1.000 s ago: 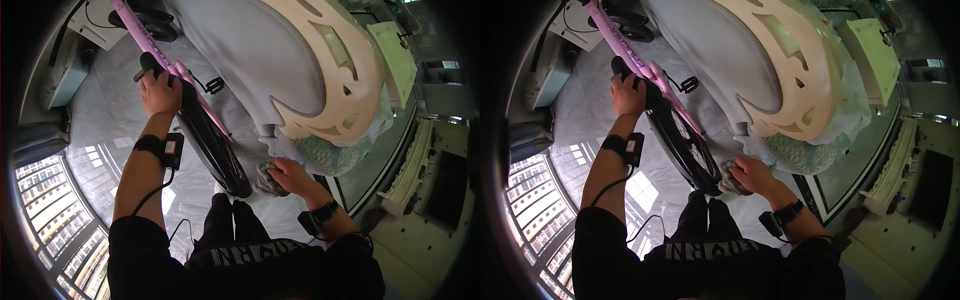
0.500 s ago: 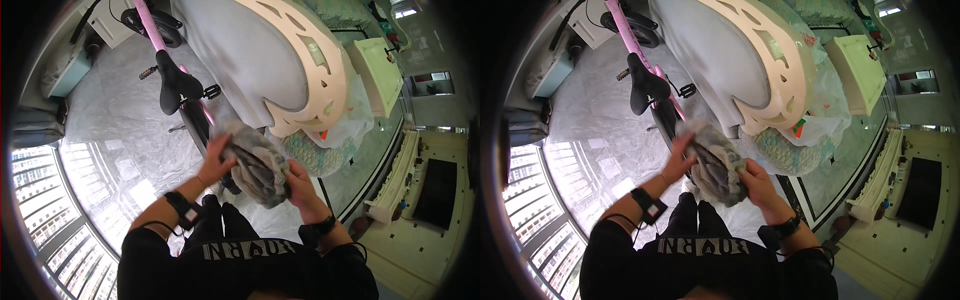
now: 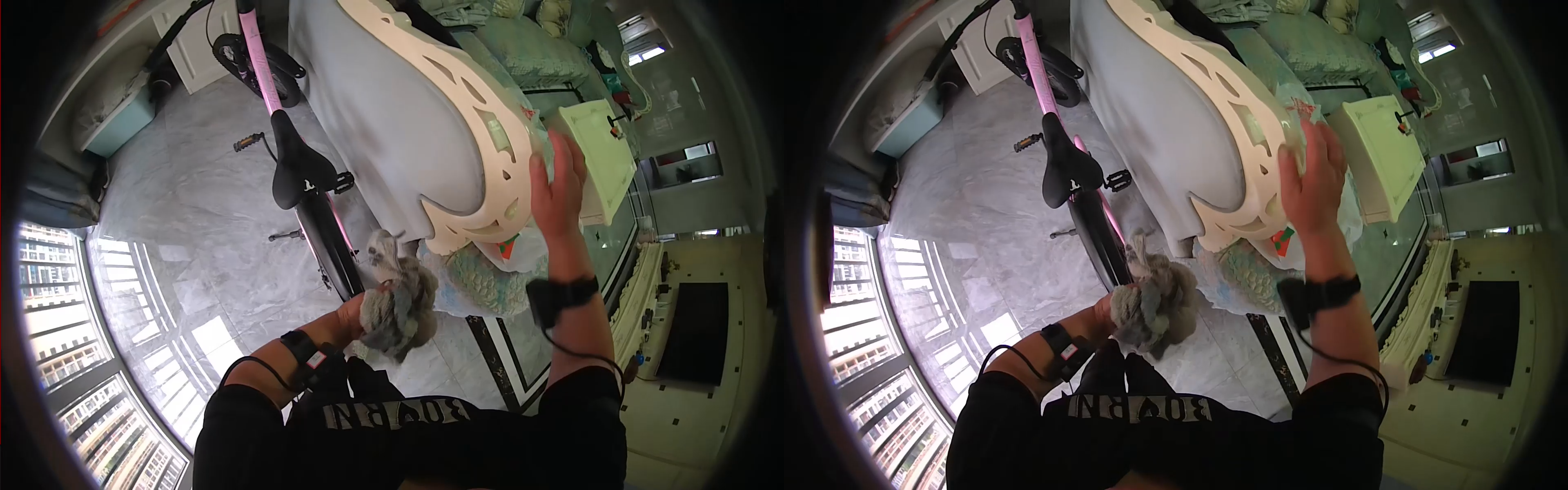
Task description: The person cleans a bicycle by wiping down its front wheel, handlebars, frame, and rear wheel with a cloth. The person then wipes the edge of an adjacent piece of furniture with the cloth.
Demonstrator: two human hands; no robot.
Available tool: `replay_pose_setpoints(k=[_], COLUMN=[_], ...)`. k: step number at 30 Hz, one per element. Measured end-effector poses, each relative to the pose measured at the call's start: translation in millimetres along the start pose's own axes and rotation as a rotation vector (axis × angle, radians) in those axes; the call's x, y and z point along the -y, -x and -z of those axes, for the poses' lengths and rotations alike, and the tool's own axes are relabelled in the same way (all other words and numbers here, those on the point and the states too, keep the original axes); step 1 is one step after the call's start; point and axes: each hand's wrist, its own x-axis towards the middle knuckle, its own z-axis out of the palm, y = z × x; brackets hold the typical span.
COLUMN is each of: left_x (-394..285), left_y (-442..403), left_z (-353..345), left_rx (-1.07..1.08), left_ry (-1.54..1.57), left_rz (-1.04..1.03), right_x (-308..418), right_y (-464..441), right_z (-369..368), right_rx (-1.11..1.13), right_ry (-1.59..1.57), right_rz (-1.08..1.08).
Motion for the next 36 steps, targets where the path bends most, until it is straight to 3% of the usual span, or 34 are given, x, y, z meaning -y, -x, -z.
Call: replay_pose_setpoints(k=[2,5,9,10,11,13,15,18,21,24,31,34,36], left_x=[-38,-56,-108,-123,-130,-168,-194,-232,-213,-212,-223,-226,-218], left_y=[1,-28,-55,-68,-73,-90,-110,-150,-189,-212,-230,-243,-245], left_z=[-69,-78,-156,-159,-178,-232,-272,-302,-300,-298,-298,-284,-279], left_rx=[-0.113,-0.059,-0.21,-0.236,-0.22,-0.171,-0.134,-0.181,-0.75,-0.731,-0.958,-1.089,-1.155], left_ry=[0.08,-0.309,-0.304,-0.351,-0.847,-0.54,-0.767,-1.59,-2.158,-2.214,-2.203,-2.113,-2.065], left_rz=[-0.008,-0.203,-0.373,-0.313,-0.696,-0.503,-0.747,-1.215,-1.151,-0.513,-0.484,-0.548,-0.708], right_x=[-32,-32,-31,-32,-32,-30,-40,-72,-44,-45,-43,-44,-45], right_y=[-13,-3,1,3,3,3,7,28,12,5,8,4,1], right_z=[-34,-42,-41,-41,-42,-40,-47,-68,-52,-51,-50,-52,-45], right_rx=[0.113,0.004,-0.016,-0.04,-0.063,-0.046,-0.035,-0.015,-0.064,-0.028,-0.041,-0.052,0.049], right_ry=[-0.242,-0.256,-0.303,-0.329,-0.354,-0.312,-0.347,-0.293,-0.416,-0.456,-0.369,-0.423,-0.428], right_rz=[-0.245,-0.225,-0.261,-0.28,-0.297,-0.325,-0.334,-0.403,-0.319,-0.325,-0.209,-0.15,-0.148])
